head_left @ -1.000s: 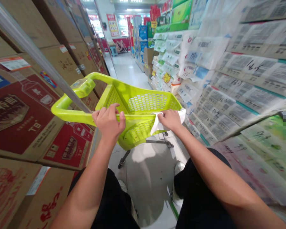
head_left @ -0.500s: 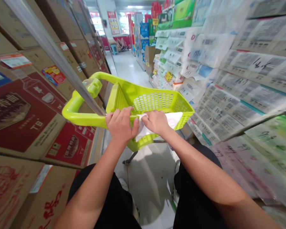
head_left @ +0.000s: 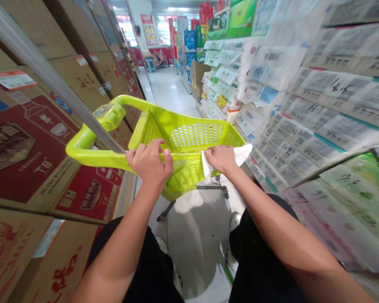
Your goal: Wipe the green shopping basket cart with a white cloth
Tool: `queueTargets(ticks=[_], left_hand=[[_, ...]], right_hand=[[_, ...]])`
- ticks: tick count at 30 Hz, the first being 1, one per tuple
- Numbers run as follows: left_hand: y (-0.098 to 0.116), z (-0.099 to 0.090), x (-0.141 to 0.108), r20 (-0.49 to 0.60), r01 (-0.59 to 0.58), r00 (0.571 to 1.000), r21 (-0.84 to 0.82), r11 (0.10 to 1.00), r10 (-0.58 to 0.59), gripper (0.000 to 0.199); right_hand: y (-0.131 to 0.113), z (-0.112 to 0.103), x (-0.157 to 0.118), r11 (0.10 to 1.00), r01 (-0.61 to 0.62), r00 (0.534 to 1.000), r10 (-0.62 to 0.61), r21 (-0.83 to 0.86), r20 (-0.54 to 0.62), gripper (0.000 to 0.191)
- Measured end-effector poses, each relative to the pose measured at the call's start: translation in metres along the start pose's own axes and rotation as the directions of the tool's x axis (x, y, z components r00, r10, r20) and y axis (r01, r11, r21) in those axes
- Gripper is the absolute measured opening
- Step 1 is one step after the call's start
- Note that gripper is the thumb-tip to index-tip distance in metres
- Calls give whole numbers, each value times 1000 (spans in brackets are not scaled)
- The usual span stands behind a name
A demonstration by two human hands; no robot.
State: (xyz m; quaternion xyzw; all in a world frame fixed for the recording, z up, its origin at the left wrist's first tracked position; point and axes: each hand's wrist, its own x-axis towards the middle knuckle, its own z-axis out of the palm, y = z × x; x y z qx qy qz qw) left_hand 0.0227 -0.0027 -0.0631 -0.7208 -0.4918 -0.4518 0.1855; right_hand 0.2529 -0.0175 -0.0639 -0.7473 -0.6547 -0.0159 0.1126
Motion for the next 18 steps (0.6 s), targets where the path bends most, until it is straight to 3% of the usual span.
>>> queueTargets(ticks=[4,7,11,18], left_hand=[[13,-3,-8,-7,-85,996,8,996,85,39],[8,-5,-9,13,-128,992,6,992,127,37],[-8,-6,-4,57,-91,994,-34,995,92,38],[-33,-1,3,21,-36,999,34,999,35,36]], right_hand=[[-51,-10,-8,980,142,989,-146,140,24,54],[-66,-14,-9,963,168,981,-184,209,58,54],[-49,-10,-2,970,167,982,-179,176,53,56],[16,-2,15,999,-47,988,47,-1,147,57]])
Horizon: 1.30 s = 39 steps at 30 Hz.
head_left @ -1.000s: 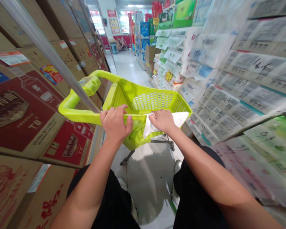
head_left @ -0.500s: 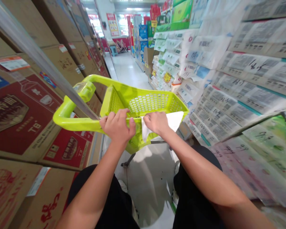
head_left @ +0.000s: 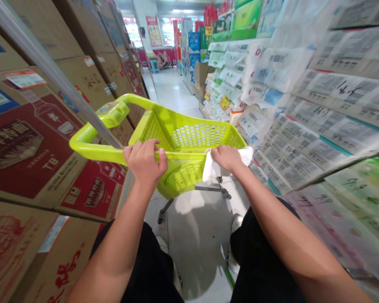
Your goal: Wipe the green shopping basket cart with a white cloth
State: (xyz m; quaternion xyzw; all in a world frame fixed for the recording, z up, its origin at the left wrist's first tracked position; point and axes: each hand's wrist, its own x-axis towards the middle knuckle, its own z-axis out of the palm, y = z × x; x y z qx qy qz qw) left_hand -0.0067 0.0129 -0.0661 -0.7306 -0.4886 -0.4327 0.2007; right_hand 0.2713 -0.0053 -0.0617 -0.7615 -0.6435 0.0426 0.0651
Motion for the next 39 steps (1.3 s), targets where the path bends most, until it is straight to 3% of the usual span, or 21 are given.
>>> queueTargets(ticks=[3,6,9,13,16,20,25,30,33,39], left_hand=[[1,2,1,3,10,1000,3,1000,-10,35],[12,0,4,22,27,999,3,1000,-27,35],[27,-1,3,44,14,999,-14,1000,-13,37],[43,0,-3,53,-63,997,-18,998,63,39],[47,2,-7,69,-106,992,-24,994,107,37],[44,3,-5,115,-150,981,-35,988,154,39],[35,3,4,131,-175,977,30,984,170,34],[35,6,6,119,-105,988,21,994,102,30],[39,7,3,105,-58,993,1,998,57,30],[41,6,-2,55,-104,993,56,993,101,30]], right_hand=[[21,1,3,998,-67,998,67,-14,-7,59],[19,2,0,996,-82,996,80,-39,-38,59],[-10,1,-10,999,-20,998,17,-41,-67,60],[-61,-4,-28,985,164,979,-156,54,-132,68],[-76,-6,-33,979,182,976,-169,88,-134,75],[-57,-2,-24,993,111,982,-102,49,-157,73],[-7,4,-8,999,-10,984,1,-46,-180,70],[25,7,-5,1000,1,975,-4,-13,-222,72],[16,9,-12,999,46,974,-41,16,-223,71],[-39,7,-26,966,242,953,-221,86,-207,72]])
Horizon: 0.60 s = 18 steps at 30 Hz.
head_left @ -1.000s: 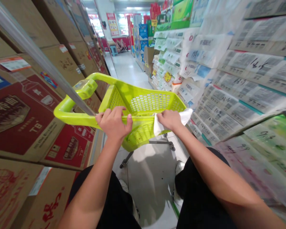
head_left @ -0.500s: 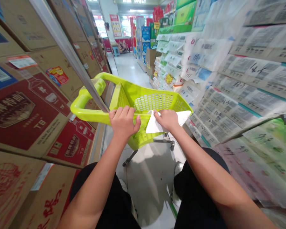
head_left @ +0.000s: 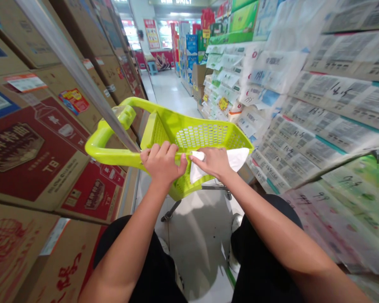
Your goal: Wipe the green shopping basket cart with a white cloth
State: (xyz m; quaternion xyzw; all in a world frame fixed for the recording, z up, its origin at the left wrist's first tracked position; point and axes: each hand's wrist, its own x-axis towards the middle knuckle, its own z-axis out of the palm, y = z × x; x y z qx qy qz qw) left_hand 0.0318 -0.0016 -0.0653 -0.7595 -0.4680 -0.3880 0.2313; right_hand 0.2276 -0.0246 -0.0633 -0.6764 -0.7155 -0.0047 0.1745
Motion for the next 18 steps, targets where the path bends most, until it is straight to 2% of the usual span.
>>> queueTargets(ticks=[2,4,7,9,11,15,18], left_hand=[[-2,-1,0,10,1,1000,-17,1000,-1,30],[-6,-2,0,30,5,1000,-53,999,-4,31],[-11,-3,-1,48,-2,999,-78,997,5,31],[-14,-4,-2,53,-10,998,-71,997,13,31],[-14,-4,-3,70,4,998,-73,997,1,31],[-10,-7,-2,115,48,993,-94,994,-37,34],[-7,-13,0,116,9,993,-88,996,1,40]], right_hand=[[-12,0,1,998,51,999,-51,30,10,71],[-16,-1,2,995,83,996,-81,52,-27,73],[-5,-4,3,991,123,982,-114,52,-151,77],[8,-6,5,990,140,972,-133,26,-193,72],[22,-7,7,992,125,981,-124,-4,-149,67],[39,-3,11,996,11,998,-5,-89,70,76],[40,0,11,991,-8,998,17,-135,68,80]])
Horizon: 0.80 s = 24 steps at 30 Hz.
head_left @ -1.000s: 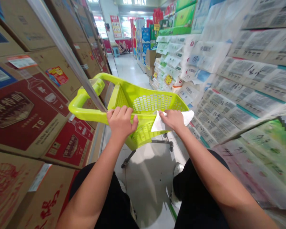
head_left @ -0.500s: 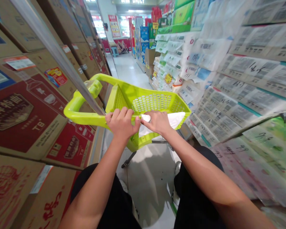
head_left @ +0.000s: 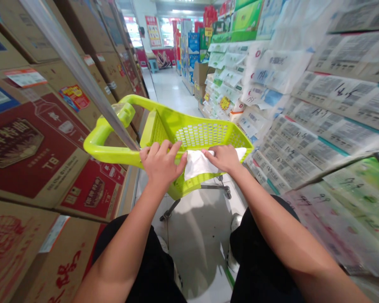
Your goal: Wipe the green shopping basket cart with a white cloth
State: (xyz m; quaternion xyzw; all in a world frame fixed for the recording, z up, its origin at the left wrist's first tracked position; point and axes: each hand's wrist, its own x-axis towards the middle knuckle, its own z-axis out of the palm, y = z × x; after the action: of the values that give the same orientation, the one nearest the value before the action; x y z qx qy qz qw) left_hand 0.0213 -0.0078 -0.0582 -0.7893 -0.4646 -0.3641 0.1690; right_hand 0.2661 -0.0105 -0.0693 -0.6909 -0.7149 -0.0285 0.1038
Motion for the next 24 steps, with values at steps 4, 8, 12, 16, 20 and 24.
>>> queueTargets(ticks=[4,8,12,16,20,24], left_hand=[[-1,-4,0,49,-73,996,-6,997,73,41],[-4,-2,-2,43,-69,997,-15,997,70,33],[0,-5,-2,-16,-66,998,-21,998,65,26],[7,-12,1,-11,-82,997,-35,996,81,27],[12,-10,0,8,-89,996,-65,994,89,27],[20,-1,-3,90,-182,978,-72,981,188,29]], right_hand=[[1,-1,-2,1000,11,1000,-11,6,-23,77],[4,0,-2,1000,9,1000,-8,7,-24,80],[5,2,-3,1000,21,999,-20,14,-49,82],[5,1,-4,1000,11,999,-10,21,-46,83],[4,-1,-4,1000,14,999,-13,20,-46,82],[0,2,-6,999,29,996,-27,18,-85,83]])
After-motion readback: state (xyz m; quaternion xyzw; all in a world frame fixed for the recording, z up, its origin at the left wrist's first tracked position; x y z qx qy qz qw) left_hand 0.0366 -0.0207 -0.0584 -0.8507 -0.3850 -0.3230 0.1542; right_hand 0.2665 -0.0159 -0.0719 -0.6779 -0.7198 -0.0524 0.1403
